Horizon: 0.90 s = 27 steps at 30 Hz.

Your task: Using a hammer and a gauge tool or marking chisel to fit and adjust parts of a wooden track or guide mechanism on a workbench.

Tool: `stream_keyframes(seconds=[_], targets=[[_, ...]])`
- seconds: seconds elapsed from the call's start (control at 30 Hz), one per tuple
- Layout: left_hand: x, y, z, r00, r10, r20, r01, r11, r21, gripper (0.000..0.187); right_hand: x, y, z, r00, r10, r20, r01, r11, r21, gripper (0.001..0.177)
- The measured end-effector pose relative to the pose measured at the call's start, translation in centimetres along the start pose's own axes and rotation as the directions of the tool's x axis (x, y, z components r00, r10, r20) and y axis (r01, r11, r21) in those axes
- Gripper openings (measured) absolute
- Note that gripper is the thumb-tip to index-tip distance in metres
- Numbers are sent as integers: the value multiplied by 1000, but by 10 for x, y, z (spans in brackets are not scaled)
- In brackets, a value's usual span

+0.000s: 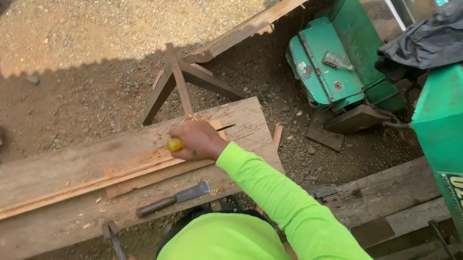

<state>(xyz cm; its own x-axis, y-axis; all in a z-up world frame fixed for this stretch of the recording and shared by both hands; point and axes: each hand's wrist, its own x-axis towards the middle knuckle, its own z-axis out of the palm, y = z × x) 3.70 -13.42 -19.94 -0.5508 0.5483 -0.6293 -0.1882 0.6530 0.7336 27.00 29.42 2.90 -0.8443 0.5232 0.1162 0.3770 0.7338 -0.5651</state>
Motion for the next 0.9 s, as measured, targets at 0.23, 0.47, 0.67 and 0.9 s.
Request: stream_keyframes(seconds=[0.23,0.47,0.67,0.9], targets=[[-147,96,25,960,-138,-246,73,964,-255,9,-34,3,-84,933,319,-164,-203,846,493,26],[-174,86,12,940,-203,-275,118,947,-298,8,-81,20,12,920,386,61,-385,922,-34,56],[-163,93,-4,946,-246,-213,169,931,-324,5,-89,-11,89,830,536,153,-487,831,-270,99],[-117,109,-54,963,-231,-142,203,962,-185,10,-58,-49,128,639,766,68,-712,622,-327,113]])
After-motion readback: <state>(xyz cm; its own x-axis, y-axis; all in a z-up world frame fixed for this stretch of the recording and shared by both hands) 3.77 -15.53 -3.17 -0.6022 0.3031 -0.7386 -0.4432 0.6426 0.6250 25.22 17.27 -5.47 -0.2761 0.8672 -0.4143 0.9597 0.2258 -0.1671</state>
